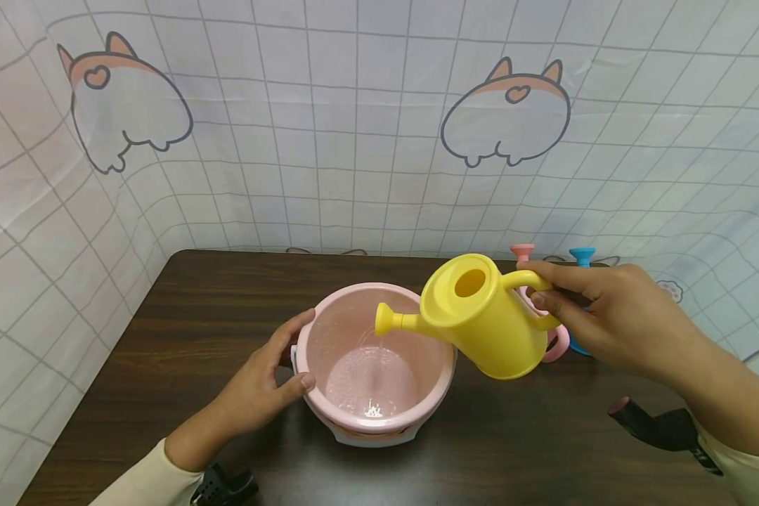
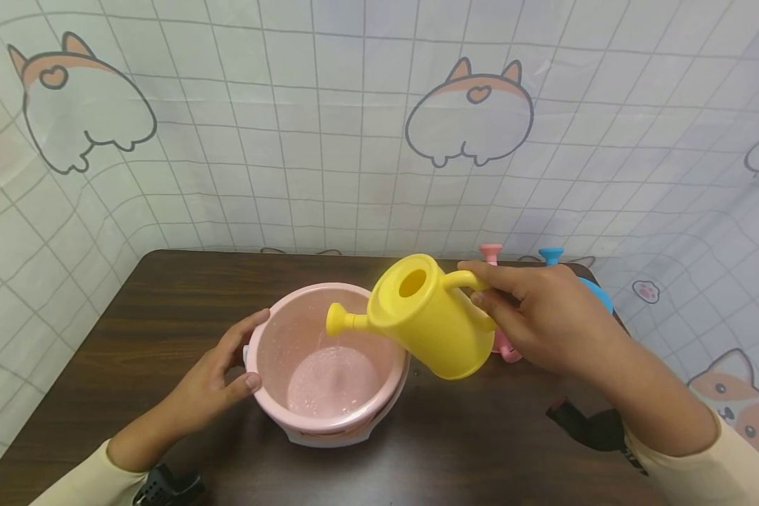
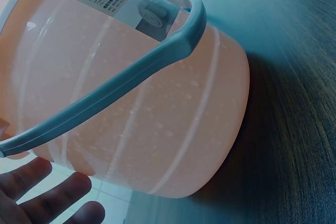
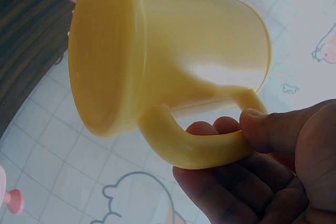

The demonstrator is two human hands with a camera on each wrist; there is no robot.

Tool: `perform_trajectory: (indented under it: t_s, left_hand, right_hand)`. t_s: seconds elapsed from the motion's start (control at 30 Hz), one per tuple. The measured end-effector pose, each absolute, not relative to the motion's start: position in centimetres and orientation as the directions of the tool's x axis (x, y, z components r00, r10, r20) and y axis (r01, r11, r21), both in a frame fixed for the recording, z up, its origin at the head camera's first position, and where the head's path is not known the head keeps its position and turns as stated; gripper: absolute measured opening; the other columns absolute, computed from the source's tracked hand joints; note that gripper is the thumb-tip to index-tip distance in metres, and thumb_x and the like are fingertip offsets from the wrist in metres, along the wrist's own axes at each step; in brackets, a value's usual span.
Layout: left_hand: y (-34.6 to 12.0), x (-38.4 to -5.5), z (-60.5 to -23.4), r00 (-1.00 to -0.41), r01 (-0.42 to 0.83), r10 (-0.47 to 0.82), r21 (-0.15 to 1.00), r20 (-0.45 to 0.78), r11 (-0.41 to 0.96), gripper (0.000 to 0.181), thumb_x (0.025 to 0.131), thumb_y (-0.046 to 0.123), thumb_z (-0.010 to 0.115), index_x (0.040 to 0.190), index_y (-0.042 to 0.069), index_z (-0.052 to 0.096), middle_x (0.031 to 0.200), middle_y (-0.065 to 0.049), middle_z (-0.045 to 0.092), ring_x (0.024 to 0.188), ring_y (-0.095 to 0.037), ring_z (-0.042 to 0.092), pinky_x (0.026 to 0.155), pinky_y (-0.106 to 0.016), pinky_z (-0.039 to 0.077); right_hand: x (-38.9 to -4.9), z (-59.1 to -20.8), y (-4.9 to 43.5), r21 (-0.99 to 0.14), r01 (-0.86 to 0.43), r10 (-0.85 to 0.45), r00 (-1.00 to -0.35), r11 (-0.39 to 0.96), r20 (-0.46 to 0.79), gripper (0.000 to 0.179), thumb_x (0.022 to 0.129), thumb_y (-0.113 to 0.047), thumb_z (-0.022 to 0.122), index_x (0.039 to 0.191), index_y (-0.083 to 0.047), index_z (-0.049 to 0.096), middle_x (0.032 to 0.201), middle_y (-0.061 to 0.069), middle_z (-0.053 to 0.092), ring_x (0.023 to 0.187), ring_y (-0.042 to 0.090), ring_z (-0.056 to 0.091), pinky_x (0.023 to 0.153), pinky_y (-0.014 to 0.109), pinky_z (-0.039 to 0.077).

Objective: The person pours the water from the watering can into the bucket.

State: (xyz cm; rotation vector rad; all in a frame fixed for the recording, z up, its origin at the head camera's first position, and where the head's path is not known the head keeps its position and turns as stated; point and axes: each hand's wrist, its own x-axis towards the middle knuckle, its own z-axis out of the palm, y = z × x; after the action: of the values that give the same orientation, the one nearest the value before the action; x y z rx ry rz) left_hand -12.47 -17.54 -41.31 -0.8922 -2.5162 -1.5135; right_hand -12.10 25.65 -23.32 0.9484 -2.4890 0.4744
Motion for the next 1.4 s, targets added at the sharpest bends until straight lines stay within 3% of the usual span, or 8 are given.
perform_trajectory:
  t_s: [0.13, 0.4, 1.4]
  left_hand:
    - [-17.54, -12.40, -41.29, -0.828, 0.512, 0.442, 0.786, 0.345, 0.346, 0.077, 0.096, 0.036, 0.067, 0.162, 0.025, 0.028, 0.135, -0.005, 0.060, 0.101, -0.016, 0.066, 0.091, -0.039, 0.050]
    - [-17.57, -12.45, -41.29, -0.821, 0.527, 0.448, 0.771, 0.354, 0.357, 0.077, 0.096, 0.034, 0.067, 0.162, 0.024, 0.028, 0.135, -0.005, 0.060, 0.100, -0.015, 0.066, 0.091, -0.040, 0.050]
    - [-17.56, -12.41, -41.29, -0.821, 0.527, 0.448, 0.772, 0.354, 0.356, 0.076, 0.097, 0.033, 0.066, 0.162, 0.024, 0.028, 0.135, -0.004, 0.060, 0.100, -0.015, 0.066, 0.091, -0.041, 0.050]
  right_hand:
    - [-12.10, -23.33, 25.60, -0.159, -0.687, -0.541, -0.674, 0.709, 0.503, 0.051, 0.076, 0.002, 0.084, 0.124, -0.011, 0.075, 0.076, -0.011, 0.053, 0.059, 0.003, 0.035, 0.050, 0.016, 0.031]
    - [-12.13, -23.32, 25.59, -0.160, -0.699, -0.552, -0.666, 0.697, 0.502, 0.049, 0.077, 0.003, 0.083, 0.123, -0.009, 0.075, 0.090, -0.005, 0.067, 0.059, 0.002, 0.034, 0.050, 0.016, 0.031]
    - [-12.23, -23.19, 25.51, -0.153, -0.707, -0.559, -0.656, 0.691, 0.506, 0.050, 0.077, 0.002, 0.083, 0.125, -0.011, 0.075, 0.084, -0.007, 0.063, 0.059, 0.002, 0.033, 0.049, 0.016, 0.030]
